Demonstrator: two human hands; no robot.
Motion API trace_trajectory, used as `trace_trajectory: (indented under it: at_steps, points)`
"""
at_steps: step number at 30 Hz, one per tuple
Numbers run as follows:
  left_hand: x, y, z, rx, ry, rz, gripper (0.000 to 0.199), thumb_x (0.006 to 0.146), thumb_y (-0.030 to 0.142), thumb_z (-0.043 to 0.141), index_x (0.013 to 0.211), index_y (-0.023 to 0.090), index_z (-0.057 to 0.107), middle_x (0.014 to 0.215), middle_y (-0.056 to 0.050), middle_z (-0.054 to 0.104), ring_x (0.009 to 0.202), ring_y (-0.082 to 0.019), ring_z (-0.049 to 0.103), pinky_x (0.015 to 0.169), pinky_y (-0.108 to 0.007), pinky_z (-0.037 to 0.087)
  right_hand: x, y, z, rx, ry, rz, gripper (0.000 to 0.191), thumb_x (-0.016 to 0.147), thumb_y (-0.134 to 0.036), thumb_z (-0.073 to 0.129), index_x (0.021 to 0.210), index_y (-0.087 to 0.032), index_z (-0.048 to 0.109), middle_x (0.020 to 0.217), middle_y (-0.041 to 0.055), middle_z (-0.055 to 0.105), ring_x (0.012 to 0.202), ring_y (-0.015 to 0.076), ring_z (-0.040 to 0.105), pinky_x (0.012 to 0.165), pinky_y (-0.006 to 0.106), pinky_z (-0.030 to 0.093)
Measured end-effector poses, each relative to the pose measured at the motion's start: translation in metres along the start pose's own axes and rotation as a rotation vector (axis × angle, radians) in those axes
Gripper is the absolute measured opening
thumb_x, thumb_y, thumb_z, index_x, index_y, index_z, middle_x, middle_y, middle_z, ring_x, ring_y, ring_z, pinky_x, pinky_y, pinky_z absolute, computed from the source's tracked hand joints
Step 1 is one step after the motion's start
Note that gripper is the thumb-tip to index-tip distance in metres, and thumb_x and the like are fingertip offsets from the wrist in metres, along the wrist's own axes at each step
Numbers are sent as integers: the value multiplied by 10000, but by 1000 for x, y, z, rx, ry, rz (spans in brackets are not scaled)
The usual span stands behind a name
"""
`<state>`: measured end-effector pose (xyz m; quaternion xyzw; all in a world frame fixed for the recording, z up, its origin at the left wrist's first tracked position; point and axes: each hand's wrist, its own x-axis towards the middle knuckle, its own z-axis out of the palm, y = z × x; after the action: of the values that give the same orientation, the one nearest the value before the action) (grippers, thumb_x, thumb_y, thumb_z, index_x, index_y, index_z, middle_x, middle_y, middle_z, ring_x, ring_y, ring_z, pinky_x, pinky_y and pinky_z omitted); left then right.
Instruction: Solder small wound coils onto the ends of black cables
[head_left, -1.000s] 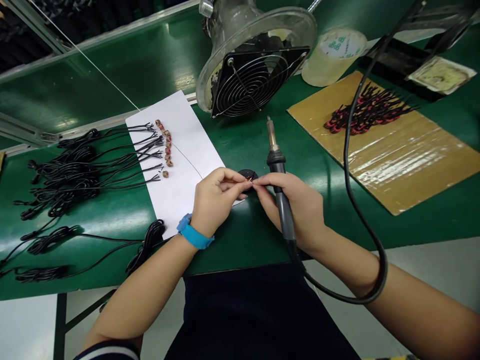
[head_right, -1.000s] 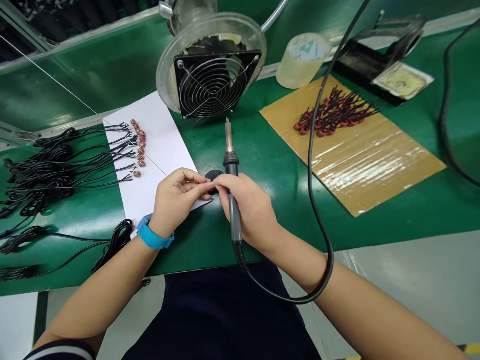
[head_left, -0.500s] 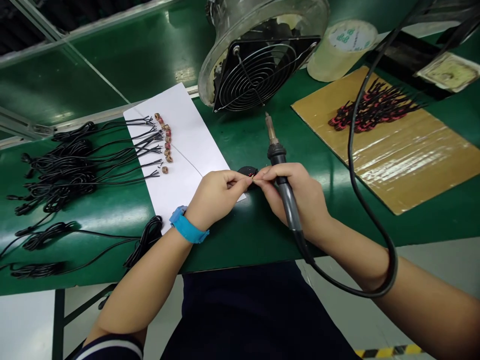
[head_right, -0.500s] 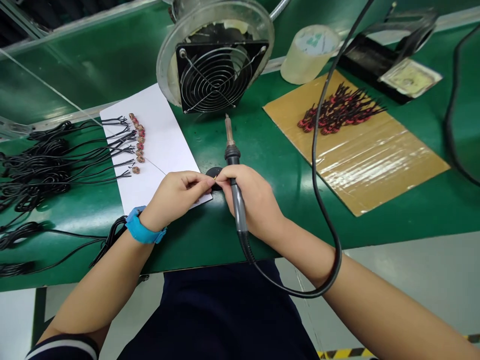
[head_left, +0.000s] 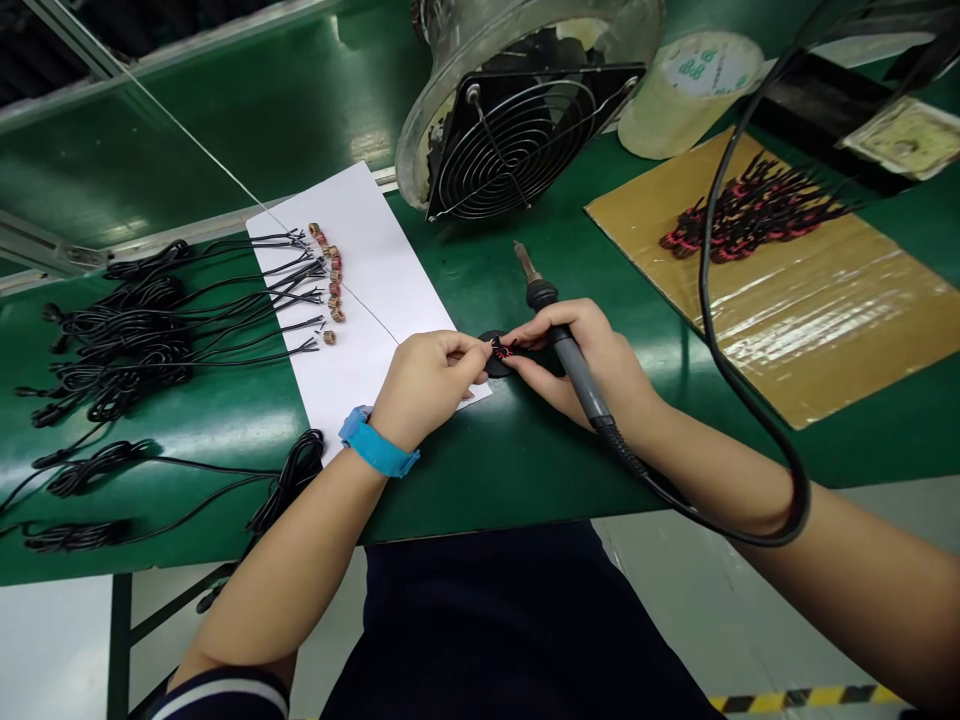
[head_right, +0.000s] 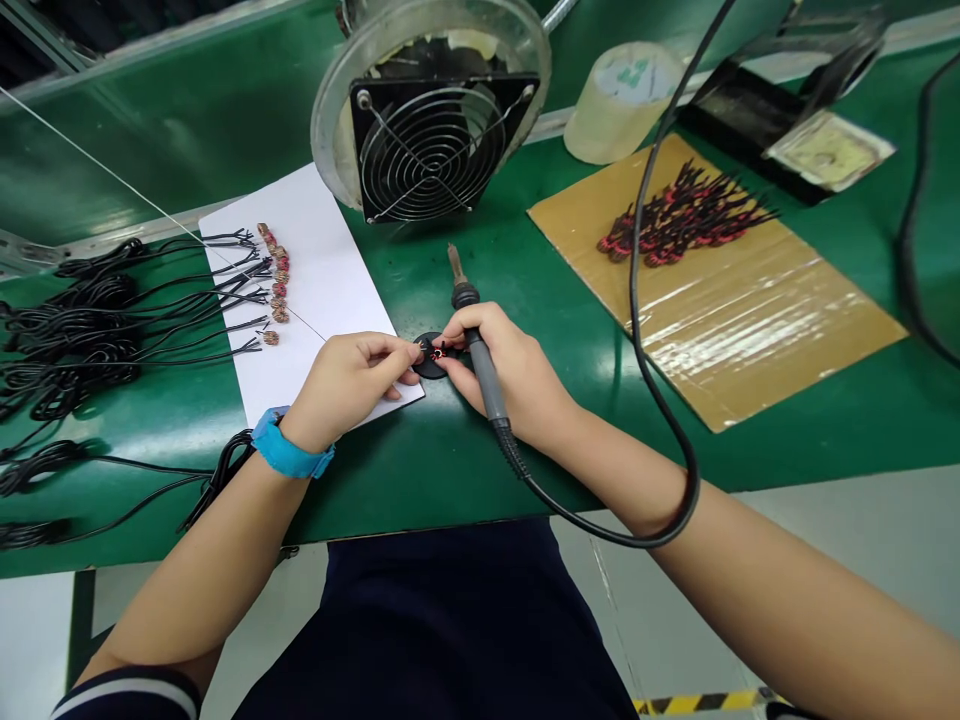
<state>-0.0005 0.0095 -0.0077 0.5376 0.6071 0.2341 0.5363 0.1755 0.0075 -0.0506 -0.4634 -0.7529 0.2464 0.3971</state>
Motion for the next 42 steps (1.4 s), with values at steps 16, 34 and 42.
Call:
trace_trajectory:
  at_steps: [16, 34, 42]
  points:
    - [6, -1, -2, -13, -60, 4, 215, 814, 283, 544, 703, 125, 639, 657, -34, 660, 564, -95, 617, 540, -188, 504, -3, -9, 1, -78, 138, -134, 190, 797, -152, 600, 922, -242, 489, 849, -5, 622, 773, 164, 624, 665, 304, 500]
    - [12, 7, -6, -212, -271, -162, 176, 838, 187, 558, 715, 91, 640, 689, -49, 658, 555, -66, 599, 521, -174, 503, -38, -22, -18, -100, 277, -199, 375, 802, -55, 554, 1140, -218, 541, 781, 25, 694, 669, 155, 658, 628, 287, 536]
    - [7, 12, 0, -143, -166, -175, 214, 855, 231, 555, 704, 98, 627, 626, -31, 633, 525, -66, 585, 527, -180, 501, -58, -17, -24, -31, 319, -339, 473, 753, -129, 628, 1222, -172, 581, 714, 53, 628, 601, 175, 621, 493, 287, 502]
